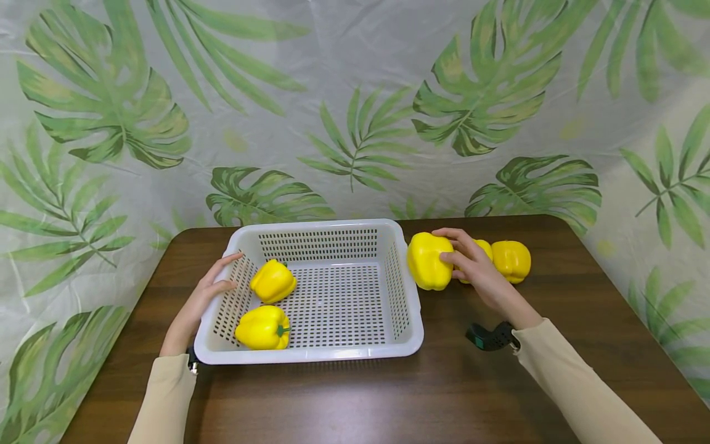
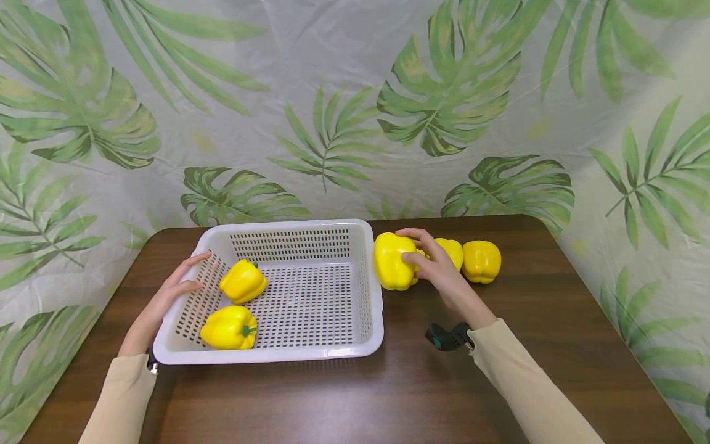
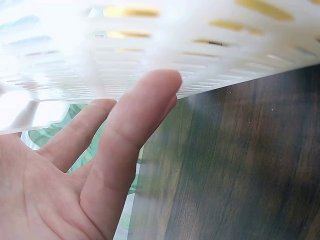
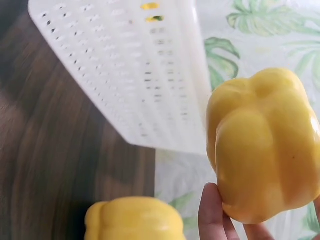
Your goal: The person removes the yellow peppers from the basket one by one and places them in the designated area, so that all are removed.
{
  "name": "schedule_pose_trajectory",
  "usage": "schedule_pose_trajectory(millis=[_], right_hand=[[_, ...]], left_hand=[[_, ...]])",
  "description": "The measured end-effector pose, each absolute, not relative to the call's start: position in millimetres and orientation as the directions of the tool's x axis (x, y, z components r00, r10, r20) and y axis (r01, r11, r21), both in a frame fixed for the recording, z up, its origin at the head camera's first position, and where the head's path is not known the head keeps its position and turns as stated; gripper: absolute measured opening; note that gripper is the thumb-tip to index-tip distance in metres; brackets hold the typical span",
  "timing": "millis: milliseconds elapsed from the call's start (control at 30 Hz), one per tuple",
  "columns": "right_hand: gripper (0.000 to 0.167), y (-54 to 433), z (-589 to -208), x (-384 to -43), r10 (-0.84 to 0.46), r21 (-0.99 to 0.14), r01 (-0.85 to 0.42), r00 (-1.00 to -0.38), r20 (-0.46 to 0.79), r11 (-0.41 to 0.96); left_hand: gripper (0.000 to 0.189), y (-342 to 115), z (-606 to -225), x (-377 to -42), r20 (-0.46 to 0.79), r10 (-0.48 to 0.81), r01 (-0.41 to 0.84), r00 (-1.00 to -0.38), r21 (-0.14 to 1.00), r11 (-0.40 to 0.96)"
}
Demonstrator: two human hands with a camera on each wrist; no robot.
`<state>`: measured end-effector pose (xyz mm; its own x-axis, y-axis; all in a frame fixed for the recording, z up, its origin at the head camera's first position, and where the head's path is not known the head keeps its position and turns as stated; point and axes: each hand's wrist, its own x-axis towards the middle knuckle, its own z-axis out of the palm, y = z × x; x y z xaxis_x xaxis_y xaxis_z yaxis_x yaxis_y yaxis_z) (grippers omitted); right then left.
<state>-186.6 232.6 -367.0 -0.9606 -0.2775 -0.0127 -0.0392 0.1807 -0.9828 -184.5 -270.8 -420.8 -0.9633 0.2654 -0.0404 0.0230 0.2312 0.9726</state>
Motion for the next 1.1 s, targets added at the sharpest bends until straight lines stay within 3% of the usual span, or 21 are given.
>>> schedule_pose_trajectory(millis=[700,1100], right_hand=[[0.05,259,-402,-177,-0.244,-0.966,-0.004,-0.968,-0.062,0.26],[0.047,266,-418,-173,-0.251,-0.954,-0.05,-0.968,-0.027,0.295]], left_hand=[[0.054,-272,-420,-184,-0.058,0.26,0.006,-0.964,0.971,0.239],[0.055,-271,-421,-185,-0.038,0.27,0.022,-0.962,0.976,0.215]])
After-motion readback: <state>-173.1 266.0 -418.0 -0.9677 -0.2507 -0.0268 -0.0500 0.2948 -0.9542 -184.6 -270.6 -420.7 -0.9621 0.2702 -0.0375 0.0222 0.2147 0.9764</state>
